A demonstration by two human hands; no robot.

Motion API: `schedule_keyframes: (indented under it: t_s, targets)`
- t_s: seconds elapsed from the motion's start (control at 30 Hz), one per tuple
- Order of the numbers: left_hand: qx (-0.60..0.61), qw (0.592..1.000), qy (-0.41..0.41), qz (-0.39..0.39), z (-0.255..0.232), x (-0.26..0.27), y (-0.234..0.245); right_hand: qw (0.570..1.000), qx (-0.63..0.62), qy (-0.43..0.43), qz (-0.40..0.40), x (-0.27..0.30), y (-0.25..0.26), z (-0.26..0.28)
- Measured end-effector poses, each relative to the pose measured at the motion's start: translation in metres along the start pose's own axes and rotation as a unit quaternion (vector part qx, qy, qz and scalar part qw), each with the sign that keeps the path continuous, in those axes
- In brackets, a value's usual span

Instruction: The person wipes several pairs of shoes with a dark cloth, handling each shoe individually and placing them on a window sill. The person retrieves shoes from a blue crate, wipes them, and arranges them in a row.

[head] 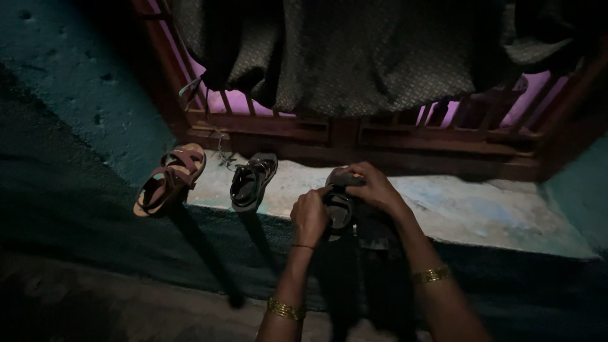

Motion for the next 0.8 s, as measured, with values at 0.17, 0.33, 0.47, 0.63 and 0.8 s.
schedule_keyframes:
  t_s: [0.17,0.33,0.47,0.63,0.8]
  targets:
    - [0.002,1.0,-0.016,-0.006,-0.003,0.002,0.005,1.0,0.017,0.017,-0.018,0.022,0.011,0.004]
    - [0.009,1.0,-0.002,0.018,0.006,-0.001,-0.005,0.993,0.054,-0.102,-0.002,0.029,0.016,0.0]
    - [-0.024,1.0,0.009,0.01,0.011,-0.01,-0.016,0.991,0.081,-0.101,0.017,0.023,0.041,0.011]
    - [-0.015,0.997,-0.067,-0.019,0.004,-0.006,-0.014,0.984,0.154,0.091,0.001,-0.018,0.046,0.053]
    - [-0.043,0.998,-0.001,0.041,0.007,-0.009,-0.022,0.962,0.168,0.146,0.155,-0.057,0.001,0.049]
Point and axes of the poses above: each hand's wrist, its own x-axis away from the middle knuckle, its own y-axis out of the back of the hand, z = x × y, the point moved 6 cm from there along -x, towards the middle knuckle, and after that the axes turned 8 degrees about y, right-handed, at the moved point
